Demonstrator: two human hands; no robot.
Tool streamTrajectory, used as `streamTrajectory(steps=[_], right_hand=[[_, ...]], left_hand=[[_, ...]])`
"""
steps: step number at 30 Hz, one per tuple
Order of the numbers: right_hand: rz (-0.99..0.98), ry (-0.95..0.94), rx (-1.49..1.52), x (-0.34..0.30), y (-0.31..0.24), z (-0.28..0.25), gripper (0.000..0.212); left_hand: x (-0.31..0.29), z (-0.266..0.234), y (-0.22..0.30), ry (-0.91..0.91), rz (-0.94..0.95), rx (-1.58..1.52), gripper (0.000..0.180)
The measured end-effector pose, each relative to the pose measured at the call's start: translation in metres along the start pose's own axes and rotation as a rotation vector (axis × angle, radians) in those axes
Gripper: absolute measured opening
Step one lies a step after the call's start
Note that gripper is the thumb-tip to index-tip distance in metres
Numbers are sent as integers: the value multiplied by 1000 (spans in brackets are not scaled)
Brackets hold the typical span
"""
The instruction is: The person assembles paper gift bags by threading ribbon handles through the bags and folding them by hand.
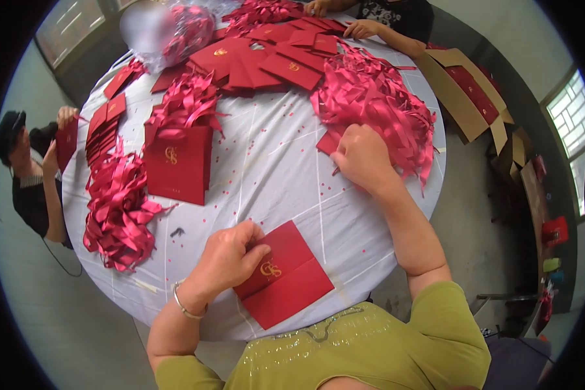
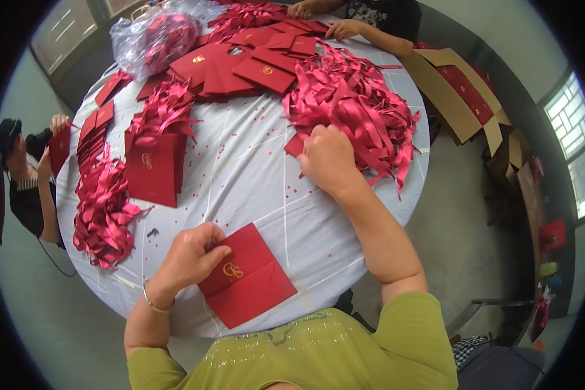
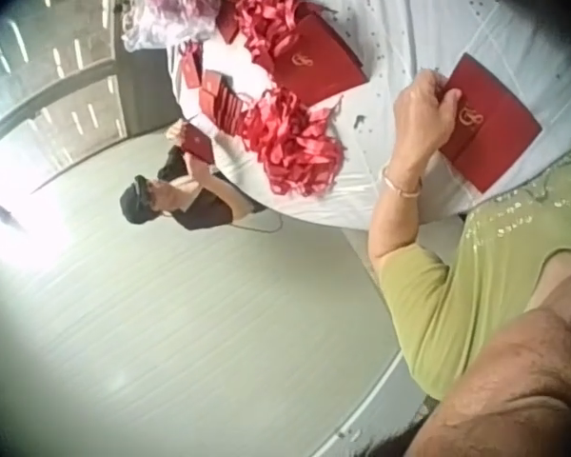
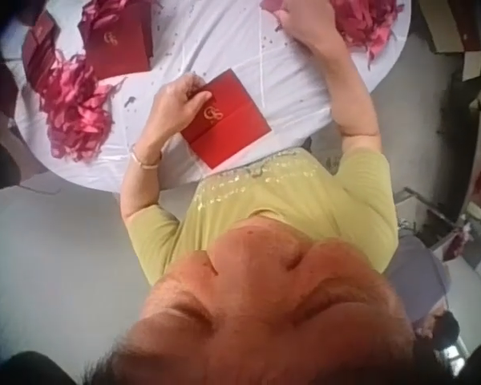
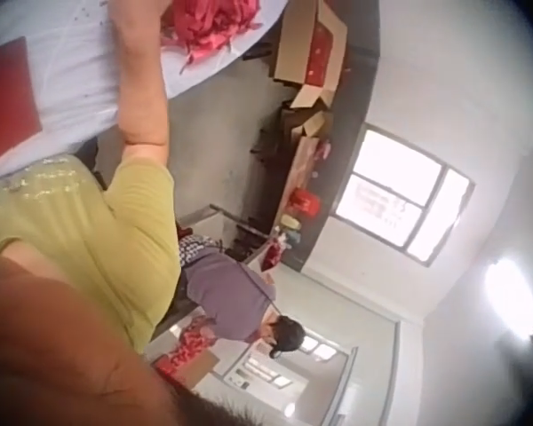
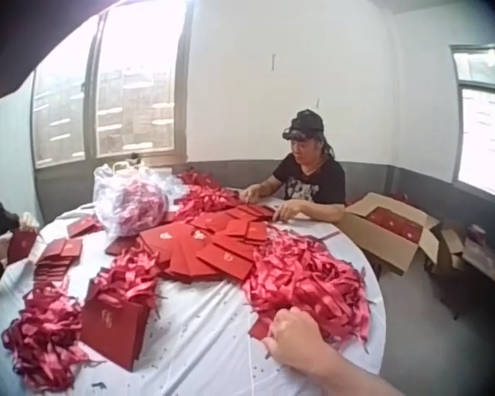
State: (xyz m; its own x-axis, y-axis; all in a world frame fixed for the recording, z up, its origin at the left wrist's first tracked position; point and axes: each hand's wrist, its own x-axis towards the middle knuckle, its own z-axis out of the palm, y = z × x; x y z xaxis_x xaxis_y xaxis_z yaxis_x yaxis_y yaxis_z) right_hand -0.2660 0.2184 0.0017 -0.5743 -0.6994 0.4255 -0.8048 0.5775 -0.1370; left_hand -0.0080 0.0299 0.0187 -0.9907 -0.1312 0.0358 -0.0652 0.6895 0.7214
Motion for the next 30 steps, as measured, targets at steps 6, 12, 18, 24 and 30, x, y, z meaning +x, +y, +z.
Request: streamTrajectory(steps=[6, 12, 18, 24, 30], right_hand=[[170, -121, 1219, -2, -40, -10, 12], [171, -584, 1364, -18, -72, -9, 15], [-33, -643, 1174, -24, -70, -13, 8], [-323, -448, 1094, -28, -75, -11, 11], [-398, -383, 998, -33, -82, -13, 14]], left_hand=[[8, -2, -5, -130, -109, -105, 18], [9, 4, -20, -321, -277, -622, 13], [11, 2, -19, -421, -367, -795, 11], [11, 7, -24, -385, -369, -786, 10], [12, 5, -26, -421, -410, -772, 12]])
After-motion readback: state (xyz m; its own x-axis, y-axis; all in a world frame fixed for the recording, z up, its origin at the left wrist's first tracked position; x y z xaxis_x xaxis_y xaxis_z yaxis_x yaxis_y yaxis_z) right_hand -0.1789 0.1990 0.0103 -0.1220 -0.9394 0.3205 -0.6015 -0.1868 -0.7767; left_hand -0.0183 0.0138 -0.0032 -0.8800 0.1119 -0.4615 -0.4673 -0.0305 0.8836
